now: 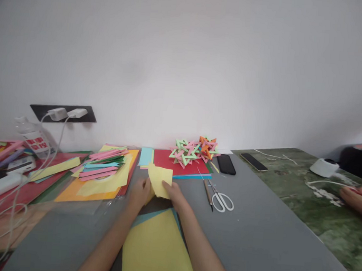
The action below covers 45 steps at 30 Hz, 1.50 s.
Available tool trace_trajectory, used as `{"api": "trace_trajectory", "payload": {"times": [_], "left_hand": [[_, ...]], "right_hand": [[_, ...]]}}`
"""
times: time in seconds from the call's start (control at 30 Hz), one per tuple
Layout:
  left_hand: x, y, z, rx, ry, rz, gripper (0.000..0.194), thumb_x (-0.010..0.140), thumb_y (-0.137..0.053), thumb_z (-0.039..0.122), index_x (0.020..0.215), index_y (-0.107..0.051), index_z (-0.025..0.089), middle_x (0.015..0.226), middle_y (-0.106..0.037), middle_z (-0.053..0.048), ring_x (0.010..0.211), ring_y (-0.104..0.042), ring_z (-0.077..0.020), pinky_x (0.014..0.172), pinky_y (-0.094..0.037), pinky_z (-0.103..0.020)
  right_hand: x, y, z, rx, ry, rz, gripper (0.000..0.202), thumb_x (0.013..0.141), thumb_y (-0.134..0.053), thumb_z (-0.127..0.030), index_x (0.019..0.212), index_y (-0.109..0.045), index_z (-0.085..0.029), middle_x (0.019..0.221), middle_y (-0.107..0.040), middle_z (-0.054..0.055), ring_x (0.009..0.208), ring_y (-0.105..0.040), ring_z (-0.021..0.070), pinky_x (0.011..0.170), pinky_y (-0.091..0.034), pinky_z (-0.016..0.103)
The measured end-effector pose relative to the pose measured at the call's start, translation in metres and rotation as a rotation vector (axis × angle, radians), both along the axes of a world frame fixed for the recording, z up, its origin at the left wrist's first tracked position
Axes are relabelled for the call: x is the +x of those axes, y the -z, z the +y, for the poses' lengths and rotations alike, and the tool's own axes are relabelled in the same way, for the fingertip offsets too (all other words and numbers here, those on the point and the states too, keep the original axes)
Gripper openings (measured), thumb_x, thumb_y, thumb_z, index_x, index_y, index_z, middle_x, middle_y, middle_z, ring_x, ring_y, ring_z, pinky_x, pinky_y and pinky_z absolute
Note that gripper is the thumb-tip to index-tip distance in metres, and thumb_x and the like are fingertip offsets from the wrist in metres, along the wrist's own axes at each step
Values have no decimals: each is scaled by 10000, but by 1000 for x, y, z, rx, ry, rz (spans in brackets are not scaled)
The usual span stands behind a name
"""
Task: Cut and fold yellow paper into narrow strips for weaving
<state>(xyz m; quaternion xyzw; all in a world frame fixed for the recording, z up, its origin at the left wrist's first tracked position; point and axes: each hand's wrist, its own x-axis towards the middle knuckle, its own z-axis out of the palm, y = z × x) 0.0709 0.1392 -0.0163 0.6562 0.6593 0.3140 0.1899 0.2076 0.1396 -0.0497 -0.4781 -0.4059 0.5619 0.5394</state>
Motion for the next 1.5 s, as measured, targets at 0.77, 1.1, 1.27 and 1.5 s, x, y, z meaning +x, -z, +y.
{"api": "trace_trajectory", "payload": {"times": [0.77, 1.1, 1.27, 1.5], "left_hand": [[1, 7, 1, 94, 90, 166, 306, 852, -278, 232, 866, -578, 178, 929, -602, -82, 914, -493, -226, 790, -329, -360], [-1, 18, 8, 93, 165, -265, 276, 817, -342, 270, 876, -596, 181, 923, -626, -78, 903, -535, -202, 816, -376, -334], [-1, 26, 19, 65, 56, -578, 429, 852, -201, 354, 985, -544, 132, 1024, -591, -138, 932, -550, -209, 784, -426, -347], [3, 26, 21, -94, 161, -915, 401, 839, -294, 394, 983, -550, 121, 1026, -605, -157, 971, -559, -201, 855, -416, -345]], "right_hand": [[-19, -21, -23, -37, -16, 280, 368, 532, -664, -240, 881, -578, -162, 712, -661, 30, 605, -607, 177, 606, -463, 301], [-32, -7, -23, -127, -25, 226, 247, 633, -609, -308, 764, -587, -101, 594, -625, 47, 512, -575, 145, 471, -434, 239], [-27, -6, -20, -146, 123, 67, 317, 605, -595, -196, 907, -510, -147, 469, -556, -46, 313, -436, 92, 275, -270, 183], [-25, -19, -27, -218, 51, 8, 120, 637, -524, -260, 678, -488, -154, 332, -435, -57, 248, -359, 81, 260, -198, 178]]}}
